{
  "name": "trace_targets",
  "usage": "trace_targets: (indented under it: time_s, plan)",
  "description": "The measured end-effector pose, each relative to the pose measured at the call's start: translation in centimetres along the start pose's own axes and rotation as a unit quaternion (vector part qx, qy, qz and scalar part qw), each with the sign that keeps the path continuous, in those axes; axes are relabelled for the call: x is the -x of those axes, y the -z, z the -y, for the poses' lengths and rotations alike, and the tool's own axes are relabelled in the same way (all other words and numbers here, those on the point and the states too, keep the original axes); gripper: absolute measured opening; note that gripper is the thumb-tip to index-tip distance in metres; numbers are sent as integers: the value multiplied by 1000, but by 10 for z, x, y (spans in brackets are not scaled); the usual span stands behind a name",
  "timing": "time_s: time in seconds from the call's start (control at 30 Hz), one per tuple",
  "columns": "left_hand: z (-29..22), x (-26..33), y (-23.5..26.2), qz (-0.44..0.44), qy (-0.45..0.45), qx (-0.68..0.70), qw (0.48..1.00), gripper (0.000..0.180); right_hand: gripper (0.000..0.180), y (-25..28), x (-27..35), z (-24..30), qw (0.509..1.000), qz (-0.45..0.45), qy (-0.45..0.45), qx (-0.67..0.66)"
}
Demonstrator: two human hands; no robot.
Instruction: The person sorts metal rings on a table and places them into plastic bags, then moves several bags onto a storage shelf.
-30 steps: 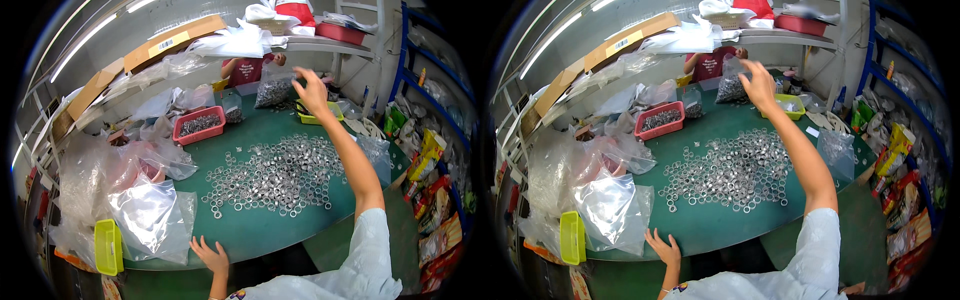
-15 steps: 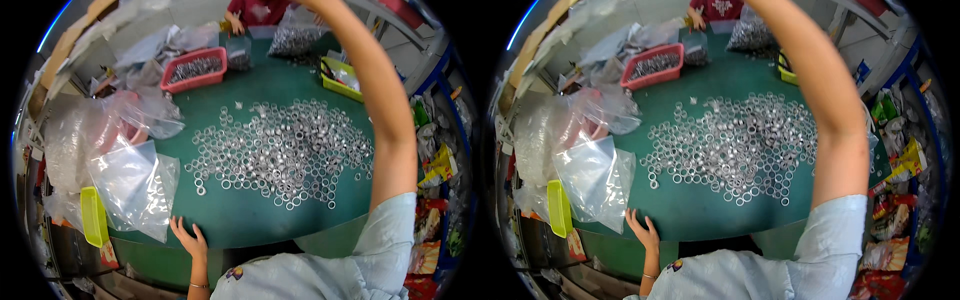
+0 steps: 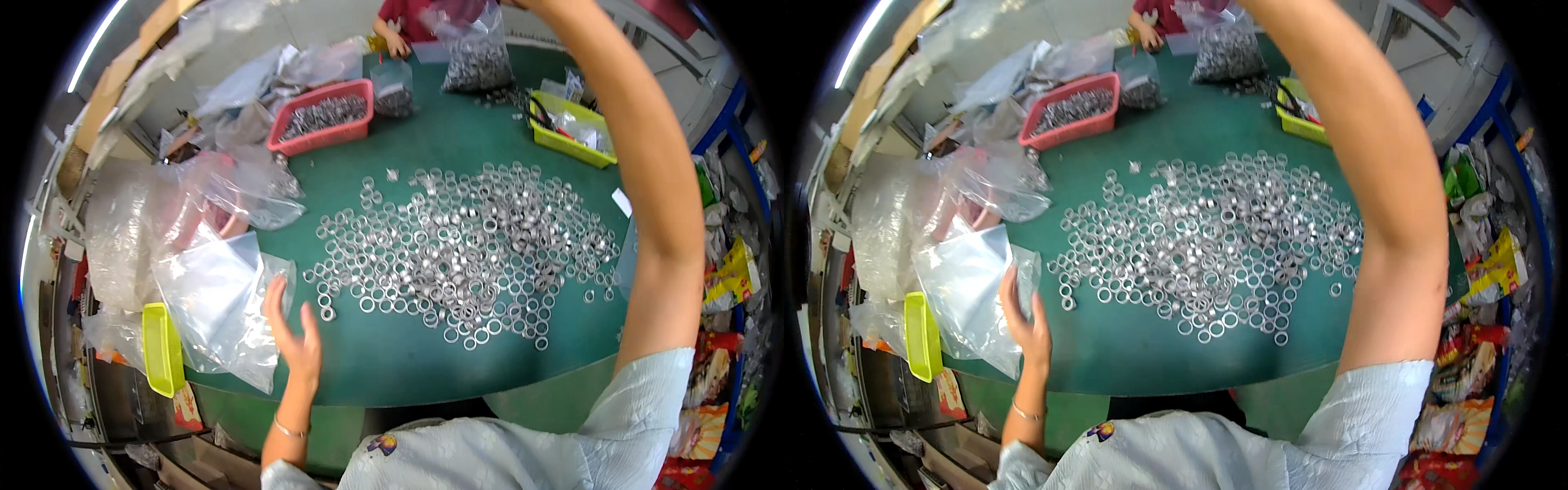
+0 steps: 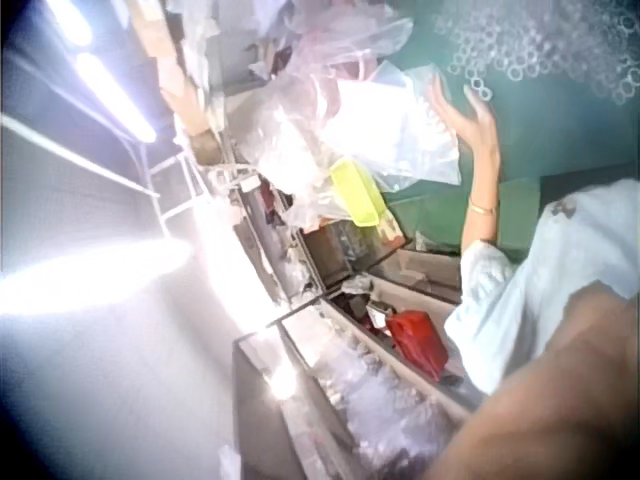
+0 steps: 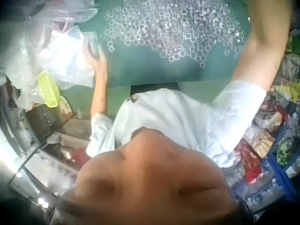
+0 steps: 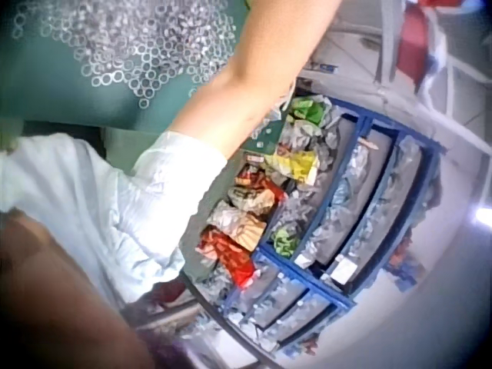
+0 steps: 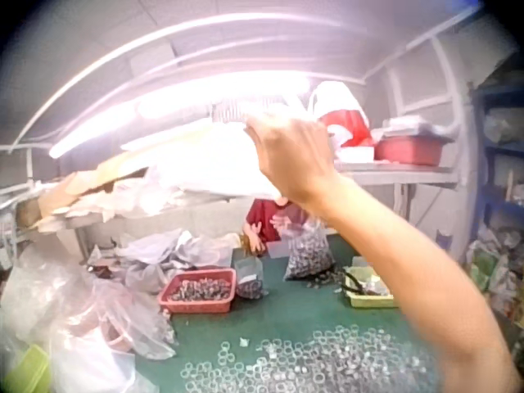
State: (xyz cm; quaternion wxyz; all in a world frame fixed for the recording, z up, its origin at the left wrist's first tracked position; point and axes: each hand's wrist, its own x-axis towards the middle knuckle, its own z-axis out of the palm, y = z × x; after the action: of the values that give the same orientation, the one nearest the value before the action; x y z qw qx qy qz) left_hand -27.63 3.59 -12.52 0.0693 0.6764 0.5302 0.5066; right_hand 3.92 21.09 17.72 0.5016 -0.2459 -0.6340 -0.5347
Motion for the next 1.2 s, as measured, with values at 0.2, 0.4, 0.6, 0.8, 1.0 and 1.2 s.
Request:
trace_targets:
  time_s: [0.2, 0.4, 0.6, 0.8, 1.0, 1.2]
  plan:
    - [-98, -125, -60, 173, -5, 414, 894, 60, 4, 43, -20, -1, 996, -57, -24, -59]
    - [-153, -224, -100, 231, 61, 535, 810, 72, 6, 71, -15, -2, 995, 3, 17, -97]
    - [-177, -279, -94, 256, 27, 653, 713, 71, 6, 91, 7, 1, 996, -24, 66, -54]
    - [-135, -286, -56, 298, 171, 667, 661, 90, 8, 140, 51, 49, 997, -26, 78, -10]
    - [-112, -233, -33, 350, 184, 636, 663, 69, 20, 182, 118, 121, 976, 45, 55, -206]
    - [-47, -141, -26, 235, 193, 505, 807, 53, 18, 224, 160, 180, 950, 75, -2, -303]
